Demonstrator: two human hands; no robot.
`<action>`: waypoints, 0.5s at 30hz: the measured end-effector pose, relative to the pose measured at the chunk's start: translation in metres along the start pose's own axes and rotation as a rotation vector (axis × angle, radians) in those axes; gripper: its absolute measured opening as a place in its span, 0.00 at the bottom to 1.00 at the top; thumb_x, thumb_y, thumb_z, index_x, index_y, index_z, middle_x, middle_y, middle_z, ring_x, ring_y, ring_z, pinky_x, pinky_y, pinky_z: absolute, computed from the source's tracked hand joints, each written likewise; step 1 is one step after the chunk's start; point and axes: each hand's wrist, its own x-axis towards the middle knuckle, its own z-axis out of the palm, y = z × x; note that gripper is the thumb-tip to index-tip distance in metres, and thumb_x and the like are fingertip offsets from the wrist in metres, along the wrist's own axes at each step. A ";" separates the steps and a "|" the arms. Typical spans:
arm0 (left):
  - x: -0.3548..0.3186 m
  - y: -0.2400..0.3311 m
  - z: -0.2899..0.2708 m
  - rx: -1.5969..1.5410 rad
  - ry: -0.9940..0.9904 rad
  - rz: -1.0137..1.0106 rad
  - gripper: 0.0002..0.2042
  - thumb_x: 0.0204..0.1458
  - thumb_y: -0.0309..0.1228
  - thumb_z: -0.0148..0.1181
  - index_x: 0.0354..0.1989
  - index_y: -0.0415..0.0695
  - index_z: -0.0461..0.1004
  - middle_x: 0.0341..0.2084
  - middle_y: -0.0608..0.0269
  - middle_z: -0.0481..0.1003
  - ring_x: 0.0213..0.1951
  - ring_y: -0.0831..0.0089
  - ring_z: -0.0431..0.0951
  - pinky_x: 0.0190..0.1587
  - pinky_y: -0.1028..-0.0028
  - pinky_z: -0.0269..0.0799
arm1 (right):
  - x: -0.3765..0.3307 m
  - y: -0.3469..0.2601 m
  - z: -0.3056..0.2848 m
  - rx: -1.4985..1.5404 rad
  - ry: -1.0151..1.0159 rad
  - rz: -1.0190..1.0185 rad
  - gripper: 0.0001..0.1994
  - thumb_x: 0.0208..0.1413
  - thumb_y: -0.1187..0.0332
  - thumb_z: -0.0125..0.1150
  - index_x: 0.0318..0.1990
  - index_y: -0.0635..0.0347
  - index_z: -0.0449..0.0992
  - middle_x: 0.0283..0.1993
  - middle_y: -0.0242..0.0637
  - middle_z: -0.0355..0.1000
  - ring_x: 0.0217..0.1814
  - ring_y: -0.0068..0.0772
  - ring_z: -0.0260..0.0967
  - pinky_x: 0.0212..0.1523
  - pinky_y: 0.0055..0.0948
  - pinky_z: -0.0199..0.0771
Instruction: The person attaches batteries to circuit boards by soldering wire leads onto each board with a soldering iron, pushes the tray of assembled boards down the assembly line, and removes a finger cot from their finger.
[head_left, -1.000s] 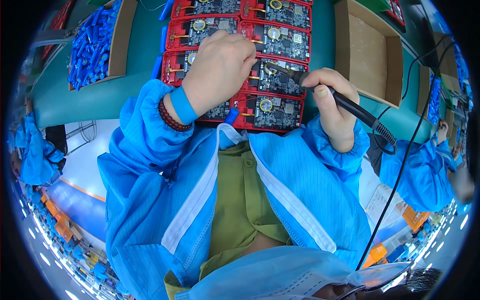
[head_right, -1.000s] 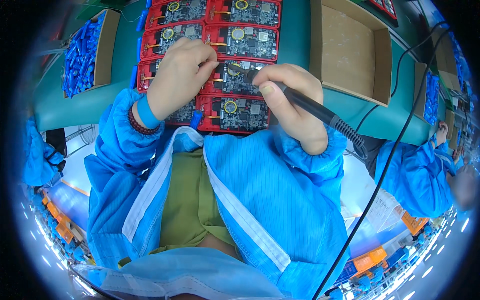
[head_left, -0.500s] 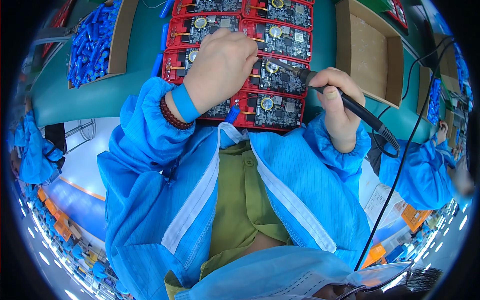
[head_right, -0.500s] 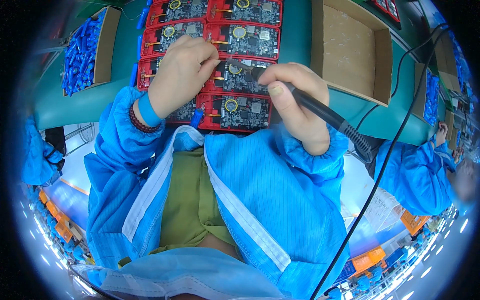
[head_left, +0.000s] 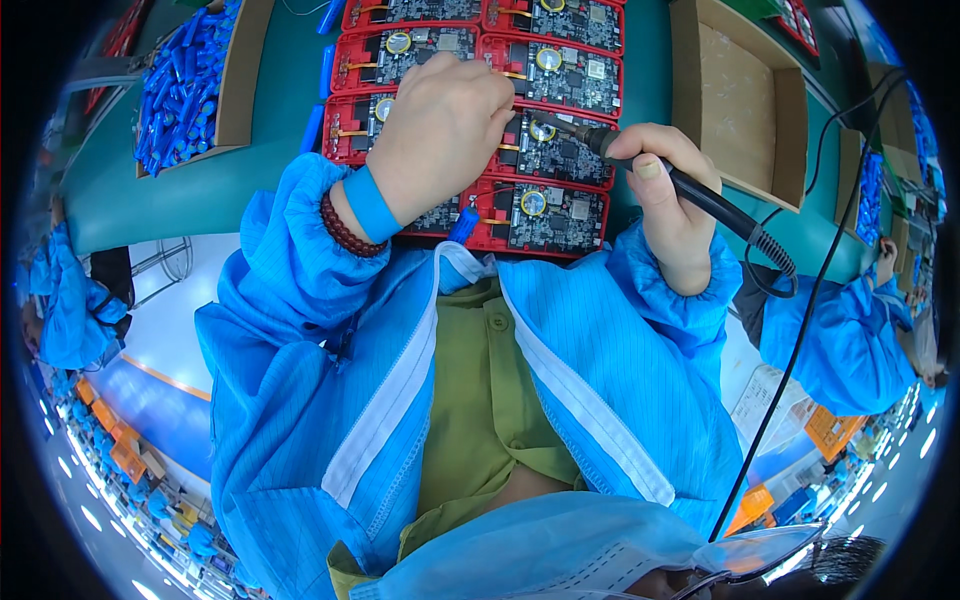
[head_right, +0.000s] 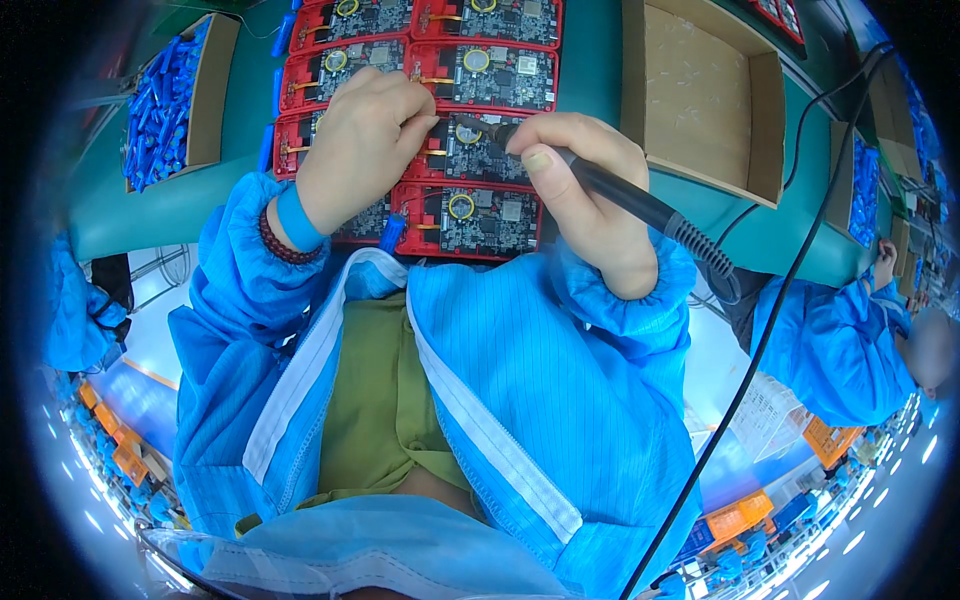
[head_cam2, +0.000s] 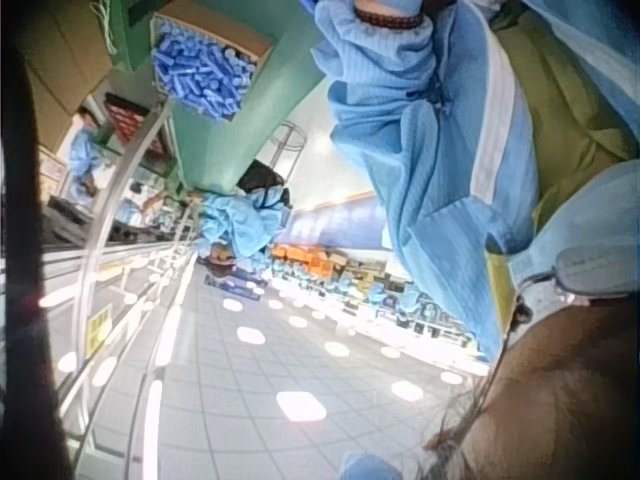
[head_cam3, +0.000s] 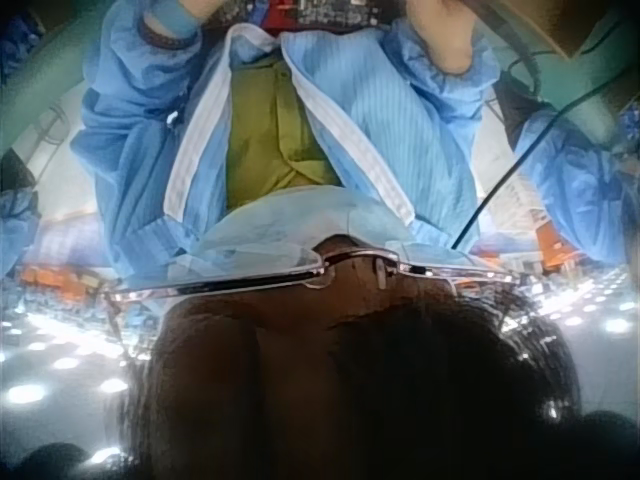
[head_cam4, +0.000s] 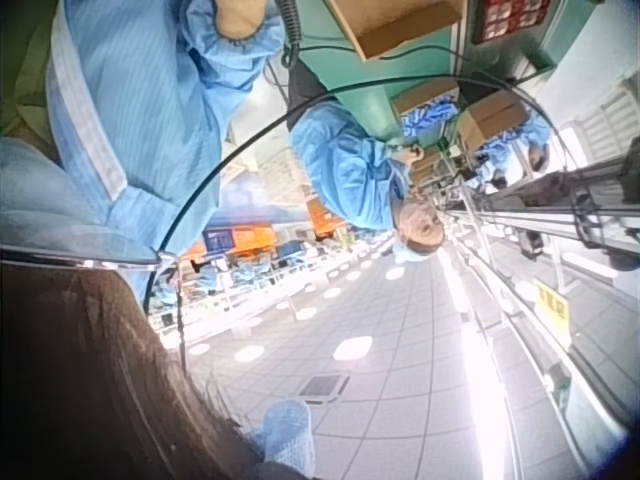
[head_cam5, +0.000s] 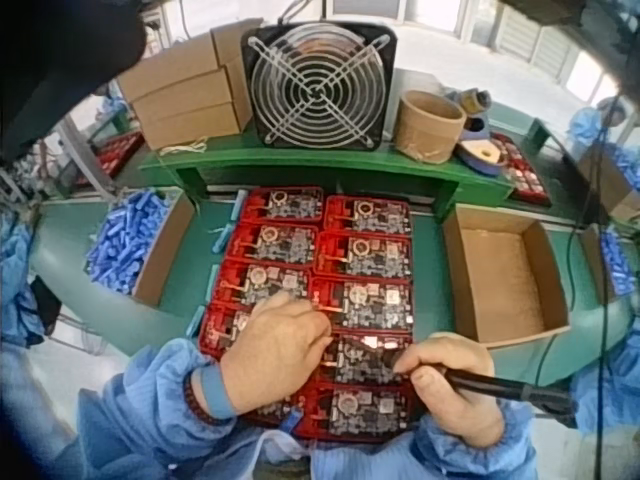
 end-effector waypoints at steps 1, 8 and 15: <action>0.000 0.000 0.000 0.003 -0.006 -0.009 0.03 0.46 0.25 0.57 0.25 0.39 0.73 0.24 0.56 0.72 0.32 0.56 0.69 0.37 0.62 0.66 | 0.000 0.000 0.000 -0.002 -0.009 0.004 0.09 0.55 0.67 0.56 0.35 0.65 0.75 0.33 0.39 0.73 0.35 0.30 0.69 0.37 0.27 0.69; -0.002 0.001 0.001 0.005 -0.003 -0.006 0.03 0.46 0.25 0.57 0.25 0.39 0.73 0.24 0.56 0.72 0.32 0.56 0.69 0.37 0.62 0.66 | 0.001 0.000 0.001 -0.018 -0.037 0.011 0.09 0.55 0.68 0.56 0.35 0.65 0.75 0.33 0.39 0.73 0.35 0.30 0.69 0.37 0.26 0.69; -0.002 0.002 0.002 0.022 -0.001 -0.002 0.02 0.46 0.25 0.57 0.25 0.40 0.73 0.25 0.57 0.72 0.32 0.57 0.69 0.37 0.62 0.66 | -0.006 0.000 -0.003 0.040 0.053 -0.042 0.10 0.56 0.66 0.55 0.36 0.66 0.75 0.34 0.40 0.73 0.36 0.29 0.69 0.38 0.25 0.68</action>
